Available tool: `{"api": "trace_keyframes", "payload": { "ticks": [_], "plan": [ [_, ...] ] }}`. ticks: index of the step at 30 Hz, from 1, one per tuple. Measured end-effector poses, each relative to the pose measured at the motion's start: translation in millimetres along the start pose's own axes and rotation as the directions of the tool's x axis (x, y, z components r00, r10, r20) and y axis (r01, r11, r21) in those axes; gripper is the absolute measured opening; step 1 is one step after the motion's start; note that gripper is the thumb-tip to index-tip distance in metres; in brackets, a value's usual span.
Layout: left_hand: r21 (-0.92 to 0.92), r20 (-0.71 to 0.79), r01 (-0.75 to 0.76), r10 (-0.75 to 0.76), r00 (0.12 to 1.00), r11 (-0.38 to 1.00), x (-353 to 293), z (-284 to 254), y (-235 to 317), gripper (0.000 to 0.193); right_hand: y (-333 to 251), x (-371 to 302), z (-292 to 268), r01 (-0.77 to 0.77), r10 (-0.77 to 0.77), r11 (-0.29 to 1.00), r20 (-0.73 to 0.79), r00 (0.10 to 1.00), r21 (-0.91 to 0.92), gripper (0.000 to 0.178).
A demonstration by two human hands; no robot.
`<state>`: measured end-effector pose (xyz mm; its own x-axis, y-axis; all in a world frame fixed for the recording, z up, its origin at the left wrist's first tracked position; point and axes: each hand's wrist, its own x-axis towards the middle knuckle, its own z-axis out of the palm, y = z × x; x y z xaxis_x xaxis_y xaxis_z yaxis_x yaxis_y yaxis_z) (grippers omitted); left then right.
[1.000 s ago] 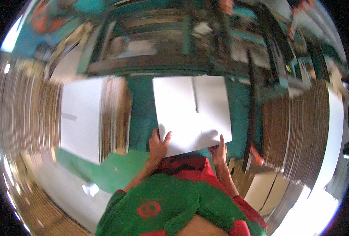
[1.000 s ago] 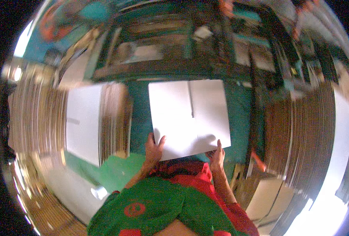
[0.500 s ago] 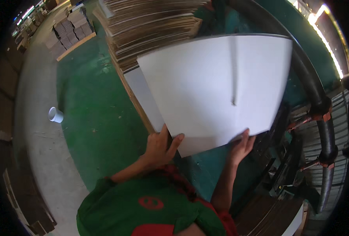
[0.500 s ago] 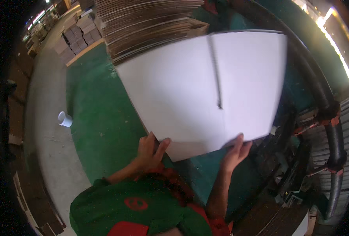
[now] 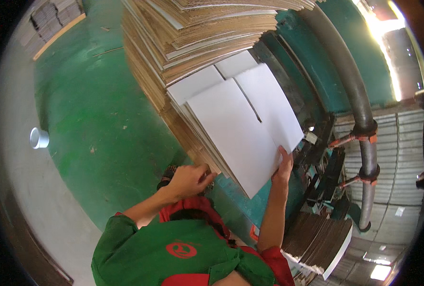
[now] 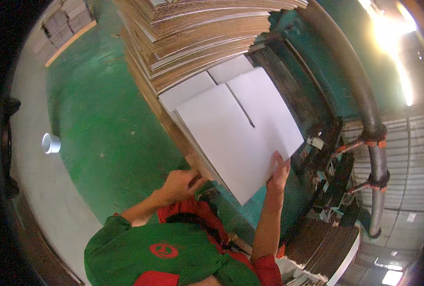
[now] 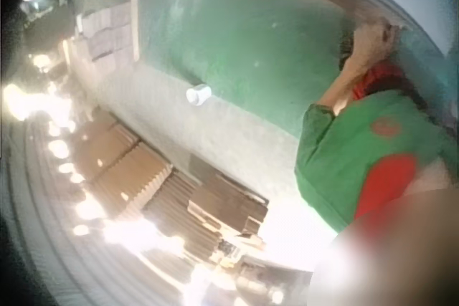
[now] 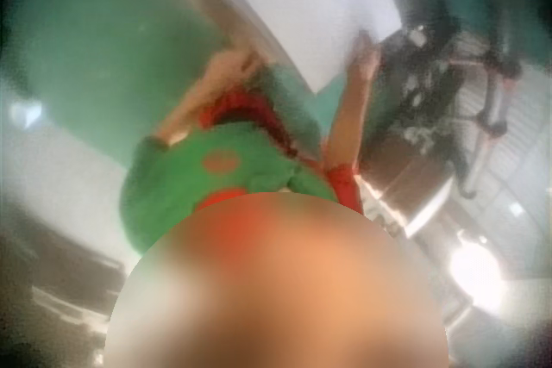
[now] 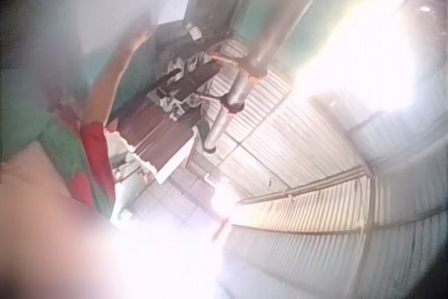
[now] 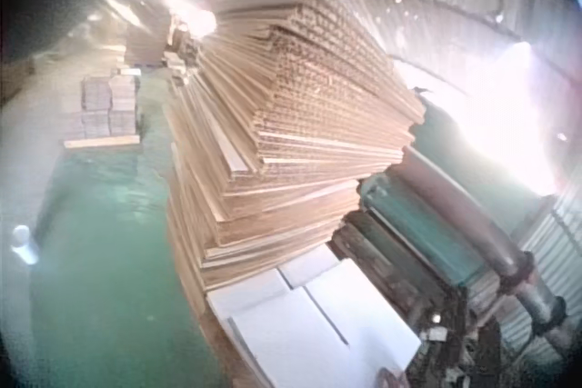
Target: The person repeatedly picks up flat cardboard sheets, places them into a guillotine-style cutting machine, and removes the cut pieces. The person stacks the processed cardboard on a nearby pile.
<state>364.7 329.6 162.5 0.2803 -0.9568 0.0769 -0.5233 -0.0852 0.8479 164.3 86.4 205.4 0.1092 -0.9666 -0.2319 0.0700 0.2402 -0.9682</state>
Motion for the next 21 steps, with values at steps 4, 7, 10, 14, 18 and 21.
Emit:
{"api": "trace_keyframes", "payload": {
  "ticks": [4,7,10,14,18,21],
  "plan": [
    [-0.085,0.211,-0.122,0.137,0.968,0.989,-1.7,10.2,-3.5,0.030,3.7,5.8,56.5,-0.012,0.013,1.000,-0.032,0.999,0.024,0.051],
    [-0.031,0.361,-0.184,0.183,0.914,0.982,-5.5,14.4,-10.8,0.024,9.3,11.6,76.5,-0.013,0.001,0.994,-0.103,0.995,-0.112,0.049],
    [-0.015,0.448,-0.248,0.228,0.864,0.969,-6.7,15.9,-17.3,0.019,15.7,8.4,58.5,0.064,-0.058,0.993,0.061,0.996,-0.098,0.054],
    [-0.042,0.504,-0.286,0.267,0.821,0.957,-6.9,21.0,-16.2,0.018,53.7,-36.4,-23.4,-0.318,0.255,0.886,0.218,0.942,0.339,0.055],
    [-0.072,0.652,-0.342,0.303,0.695,0.937,3.6,45.2,1.3,0.019,152.0,-130.4,-136.3,-0.237,0.240,0.961,-0.001,0.971,-0.144,0.045],
    [-0.156,0.761,-0.307,0.312,0.568,0.939,12.2,86.2,44.9,0.021,240.1,-251.9,-218.7,-0.272,0.099,0.483,-0.256,0.961,-0.832,0.036]
  ]
}}
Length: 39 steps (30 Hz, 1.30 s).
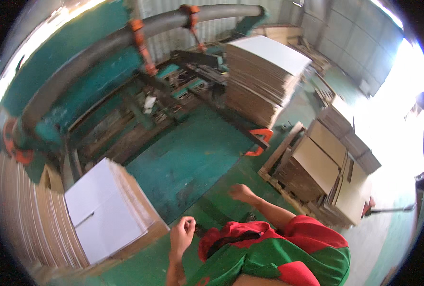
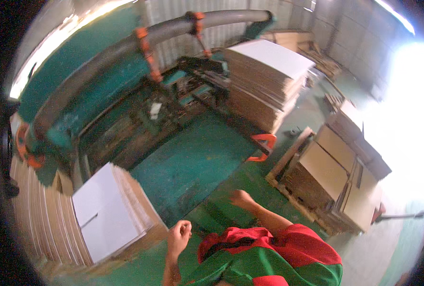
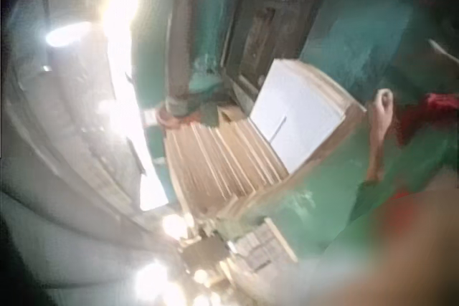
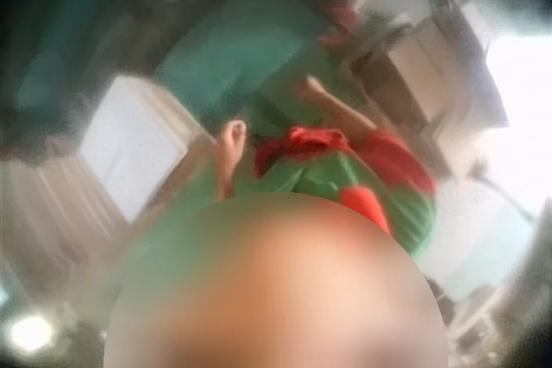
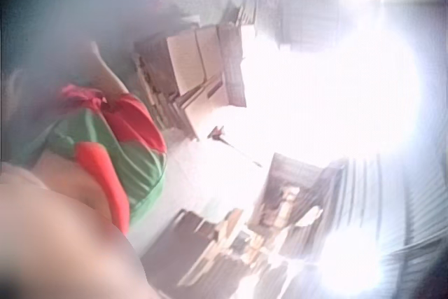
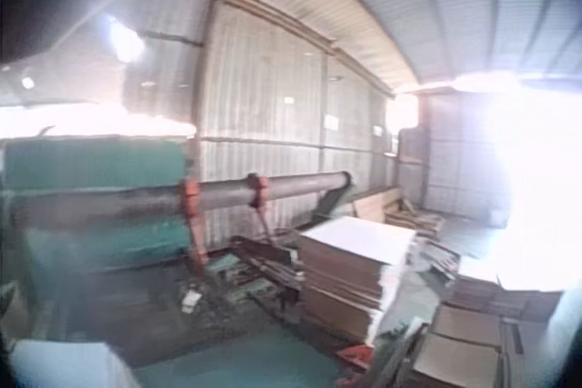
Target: The person repeatedly picks up flat cardboard sheets, places them into a guillotine-style cutting machine, and removes the cut pieces. The person stacks the processed cardboard on a nearby pile.
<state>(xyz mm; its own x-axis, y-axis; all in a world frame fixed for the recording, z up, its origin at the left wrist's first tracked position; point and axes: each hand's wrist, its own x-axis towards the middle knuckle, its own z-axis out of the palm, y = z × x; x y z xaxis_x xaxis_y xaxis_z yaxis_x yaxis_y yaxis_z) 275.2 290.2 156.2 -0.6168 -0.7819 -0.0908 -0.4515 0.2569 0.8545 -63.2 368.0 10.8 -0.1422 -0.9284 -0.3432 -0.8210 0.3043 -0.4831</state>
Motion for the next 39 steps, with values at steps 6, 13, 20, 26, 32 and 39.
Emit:
{"api": "trace_keyframes", "payload": {
  "ticks": [6,13,20,26,32,39],
  "plan": [
    [0.136,0.182,-0.433,0.407,0.895,0.891,156.3,74.8,183.2,0.024,213.8,-266.4,99.3,-0.441,0.883,0.286,-0.055,0.466,0.851,0.019],
    [0.686,0.022,-0.551,0.743,0.669,0.476,342.6,189.7,417.4,0.063,254.5,-457.6,247.3,0.064,0.856,-0.480,0.482,-0.187,0.875,0.018],
    [0.786,0.023,-0.297,0.455,0.890,0.542,419.5,215.1,463.1,0.093,221.7,-413.9,286.0,0.077,0.681,-0.731,0.719,0.139,0.678,0.022],
    [0.450,0.055,-0.093,0.076,0.996,0.888,426.8,197.0,469.8,0.094,222.4,-349.9,251.8,-0.011,0.706,-0.640,0.593,0.386,0.769,0.025],
    [-0.004,0.170,-0.058,0.058,0.984,0.998,429.5,172.2,445.3,0.087,275.5,-366.8,222.7,0.132,0.791,-0.561,0.482,0.376,0.817,0.023],
    [-0.323,0.139,-0.086,0.137,0.981,0.943,398.2,126.7,419.8,0.062,331.3,-408.4,202.4,0.247,0.867,-0.498,0.476,0.147,0.831,0.022]
  ]
}}
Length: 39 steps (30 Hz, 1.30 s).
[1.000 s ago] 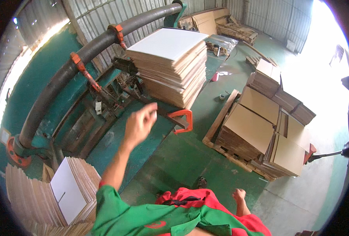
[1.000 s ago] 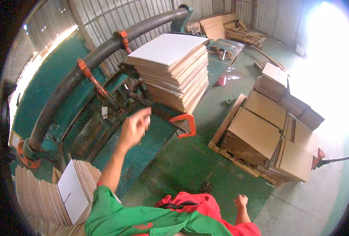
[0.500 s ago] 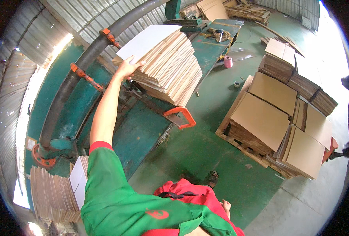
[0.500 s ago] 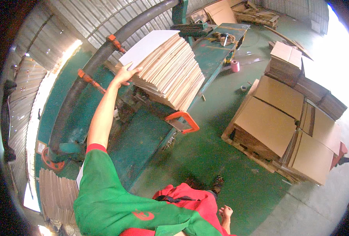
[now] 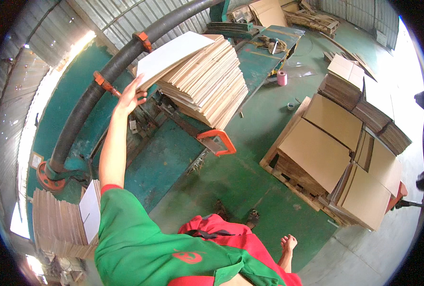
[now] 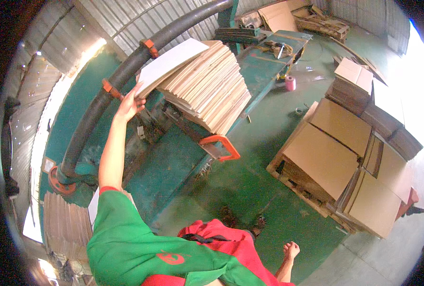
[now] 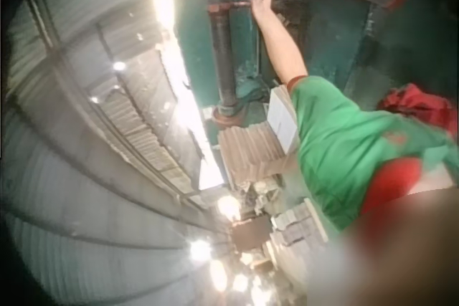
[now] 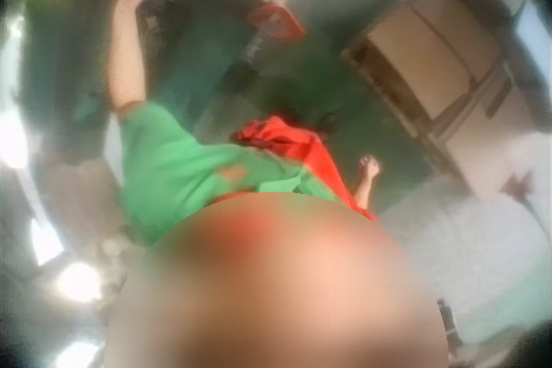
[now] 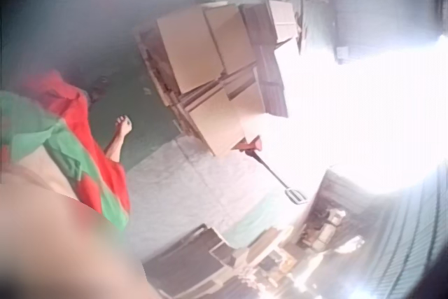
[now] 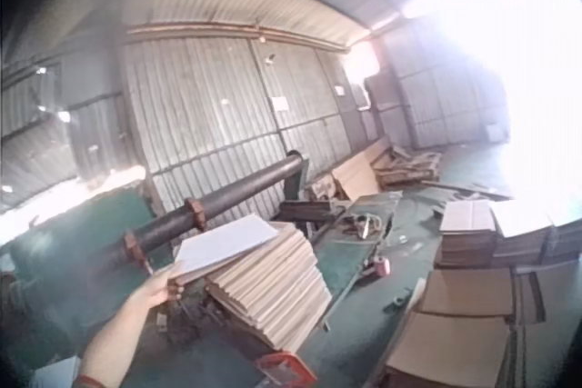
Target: The person repeatedly picks up flat cardboard sheets, places them into a guillotine-style cutting machine, and removes the cut pieces. The person stacks the processed cardboard on a nearby pile.
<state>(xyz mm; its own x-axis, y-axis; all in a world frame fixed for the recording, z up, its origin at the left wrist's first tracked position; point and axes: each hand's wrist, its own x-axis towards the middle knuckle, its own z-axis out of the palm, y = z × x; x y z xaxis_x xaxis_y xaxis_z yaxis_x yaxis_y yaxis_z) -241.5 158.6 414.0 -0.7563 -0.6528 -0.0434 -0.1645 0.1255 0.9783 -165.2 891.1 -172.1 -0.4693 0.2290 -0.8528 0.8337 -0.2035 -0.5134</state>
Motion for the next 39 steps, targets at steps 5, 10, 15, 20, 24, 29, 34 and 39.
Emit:
{"api": "trace_keyframes", "payload": {
  "ticks": [5,10,15,20,24,29,34,39],
  "plan": [
    [-0.215,-0.286,-0.067,0.003,0.958,0.974,-70.8,-40.3,-24.6,0.054,-11.0,3.0,39.5,0.030,-0.015,0.996,0.179,0.984,-0.082,0.026],
    [-0.678,-0.147,0.122,-0.296,0.944,0.725,-177.4,-74.9,-87.9,0.043,-59.9,-55.3,147.5,0.092,0.007,0.982,0.519,0.855,-0.165,0.036],
    [-0.590,0.052,0.289,-0.322,0.945,0.754,-271.1,-42.1,-198.9,0.041,-111.3,-204.8,277.9,0.401,-0.027,0.906,0.928,0.372,-0.134,0.047],
    [-0.424,0.110,0.403,-0.396,0.912,0.811,-325.7,33.6,-272.0,0.054,-83.2,-333.2,379.2,0.436,-0.122,0.899,0.975,0.188,0.028,0.058],
    [-0.454,0.078,0.342,-0.345,0.935,0.823,-337.8,32.4,-320.8,0.057,-45.9,-359.7,418.3,0.447,-0.110,0.890,0.911,0.397,-0.087,0.040],
    [0.076,0.110,0.436,-0.442,0.890,0.897,-362.6,-59.1,-373.3,0.057,-32.7,-380.6,436.3,0.826,-0.230,0.563,0.952,0.199,-0.036,0.038],
    [0.192,-0.556,0.386,-0.224,0.800,0.902,-362.3,-158.9,-381.8,0.075,-51.3,-410.7,474.6,0.987,-0.109,0.161,0.994,0.029,-0.012,0.036],
    [0.334,-0.611,0.132,0.108,0.784,0.933,-336.5,-188.0,-399.7,0.090,-59.6,-393.2,522.3,0.994,-0.034,0.111,0.999,-0.005,0.009,0.037]
  ]
}}
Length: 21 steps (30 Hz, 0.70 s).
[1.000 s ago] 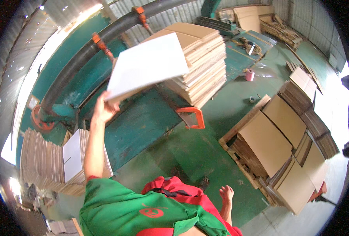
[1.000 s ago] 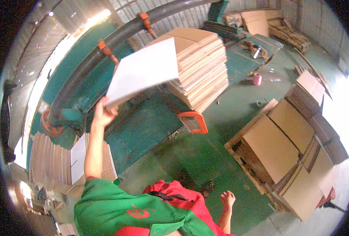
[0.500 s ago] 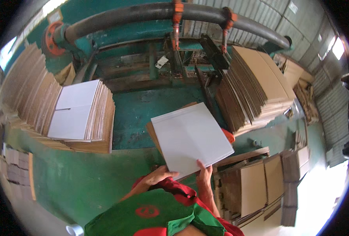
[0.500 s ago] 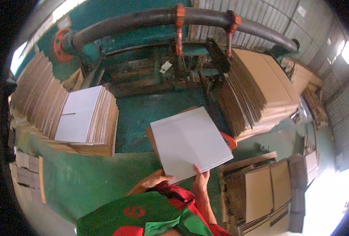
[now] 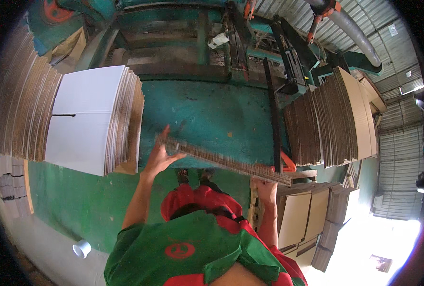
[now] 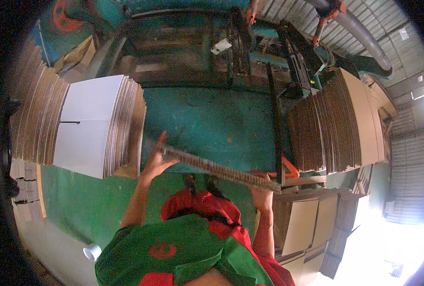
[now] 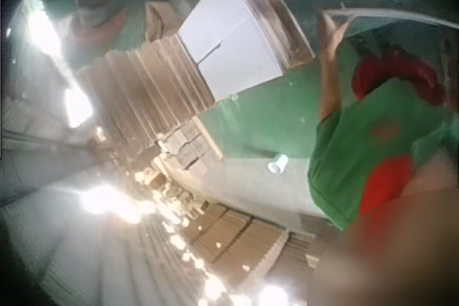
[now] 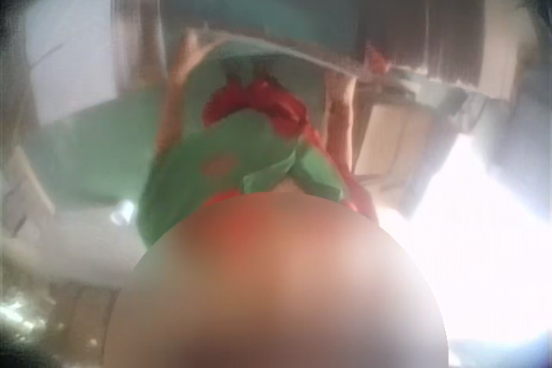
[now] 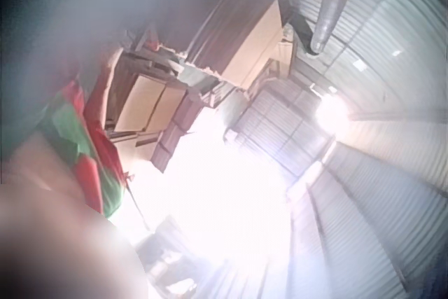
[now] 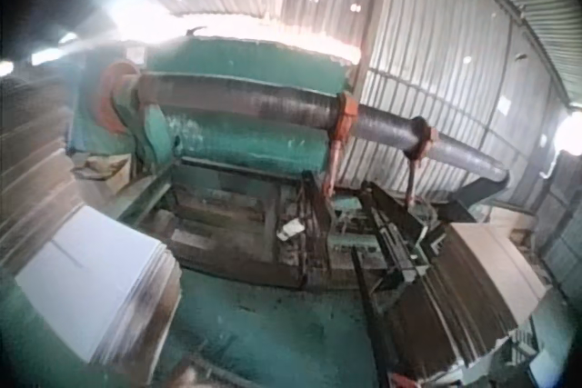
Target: The person repeatedly picks up flat cardboard sheets, places them into a guillotine-style cutting machine, and removes the cut pieces. The person stacks the processed cardboard on a nearby pile.
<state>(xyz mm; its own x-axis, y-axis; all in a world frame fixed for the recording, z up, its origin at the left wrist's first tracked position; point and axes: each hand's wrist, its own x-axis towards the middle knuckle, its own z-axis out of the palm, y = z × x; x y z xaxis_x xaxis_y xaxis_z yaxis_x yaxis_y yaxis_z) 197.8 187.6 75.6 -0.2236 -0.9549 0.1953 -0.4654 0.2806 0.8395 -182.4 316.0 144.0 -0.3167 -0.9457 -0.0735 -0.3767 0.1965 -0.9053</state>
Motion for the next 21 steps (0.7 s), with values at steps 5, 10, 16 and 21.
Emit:
{"api": "trace_keyframes", "payload": {
  "ticks": [5,10,16,21],
  "plan": [
    [-0.520,0.349,0.260,-0.075,0.934,0.814,-2.8,41.6,-17.5,0.056,51.1,32.3,-7.4,0.359,-0.348,0.917,0.090,0.933,-0.177,0.035],
    [-0.589,0.238,0.421,-0.350,0.906,0.690,-19.5,87.2,-30.9,0.057,116.8,32.7,11.8,-0.087,0.058,0.704,0.066,0.996,0.705,0.040],
    [-0.100,0.103,0.575,-0.566,0.818,0.812,-14.5,108.8,-30.8,0.067,151.4,68.2,16.6,0.008,0.008,0.991,0.115,0.993,-0.134,0.050],
    [0.279,-0.109,0.360,-0.343,0.933,0.890,-1.5,95.6,11.7,0.060,114.4,93.8,9.7,-0.086,0.127,0.947,0.115,0.985,-0.310,0.055]
  ]
}}
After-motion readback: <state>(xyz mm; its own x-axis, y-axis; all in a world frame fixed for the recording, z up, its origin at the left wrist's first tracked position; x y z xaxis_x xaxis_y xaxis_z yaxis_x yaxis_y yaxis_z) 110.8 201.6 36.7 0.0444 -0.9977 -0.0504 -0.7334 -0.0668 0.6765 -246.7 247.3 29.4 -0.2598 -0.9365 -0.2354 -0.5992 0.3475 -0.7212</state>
